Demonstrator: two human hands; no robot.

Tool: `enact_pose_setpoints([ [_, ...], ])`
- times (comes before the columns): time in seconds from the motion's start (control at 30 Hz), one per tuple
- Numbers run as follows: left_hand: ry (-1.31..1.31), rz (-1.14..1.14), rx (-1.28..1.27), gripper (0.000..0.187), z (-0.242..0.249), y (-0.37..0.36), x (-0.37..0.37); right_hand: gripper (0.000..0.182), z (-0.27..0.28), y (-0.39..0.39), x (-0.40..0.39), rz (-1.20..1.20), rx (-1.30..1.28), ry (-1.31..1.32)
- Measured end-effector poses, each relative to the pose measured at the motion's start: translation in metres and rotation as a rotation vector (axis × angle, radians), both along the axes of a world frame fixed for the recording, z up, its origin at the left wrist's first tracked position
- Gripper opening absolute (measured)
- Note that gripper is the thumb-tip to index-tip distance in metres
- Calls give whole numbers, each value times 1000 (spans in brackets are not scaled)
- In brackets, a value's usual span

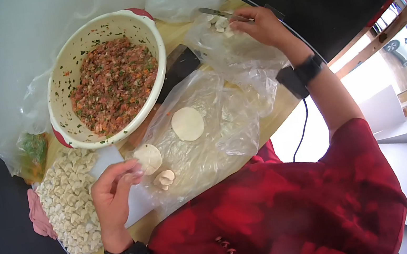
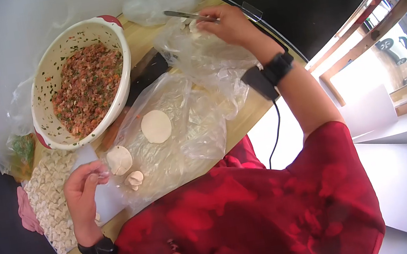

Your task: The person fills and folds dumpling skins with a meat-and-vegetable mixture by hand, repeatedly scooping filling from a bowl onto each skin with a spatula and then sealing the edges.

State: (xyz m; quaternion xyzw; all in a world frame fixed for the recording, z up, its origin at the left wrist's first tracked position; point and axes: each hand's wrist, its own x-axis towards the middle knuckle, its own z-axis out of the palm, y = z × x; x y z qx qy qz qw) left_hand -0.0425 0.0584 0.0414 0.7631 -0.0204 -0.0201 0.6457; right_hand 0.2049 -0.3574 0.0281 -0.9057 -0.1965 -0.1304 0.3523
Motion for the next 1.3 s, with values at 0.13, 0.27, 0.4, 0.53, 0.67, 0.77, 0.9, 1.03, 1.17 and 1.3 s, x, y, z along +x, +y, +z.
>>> enact_pose_setpoints([
  [0.13, 15, 107, -18, 21, -13, 15, -16, 19, -36, -31, 41, -75, -42, 94],
  [0.27, 53, 198, 2, 22, -17, 25, -27, 19, -50, -28, 53, -33, -67, 103],
  [0.4, 61, 240, 40, 23, -18, 31, -33, 23, -60, -19, 58, -30, -47, 22],
  [0.53, 140, 298, 47, 23, -22, 33, -36, 27, -56, -17, 50, -69, -56, 5],
  [0.67, 88, 233, 22, 24, -23, 33, -36, 24, -53, -14, 42, -79, -180, 50],
  [0.77, 59, 208, 12, 24, -22, 35, -40, 25, -48, -18, 36, -92, -93, -41],
  [0.9, 30, 244, 5, 22, -22, 39, -49, 23, -28, -7, 10, -147, 289, 58],
  [1.03, 60, 298, -56, 20, -27, 43, -55, 26, -2, 19, -57, 37, 924, 503],
  [1.17, 8, 318, -106, 19, -24, 37, -61, 21, -15, 54, -109, 216, 988, 542],
  [1.3, -62, 260, -123, 18, -29, 47, -76, 13, -16, 88, -150, 311, 779, 503],
])
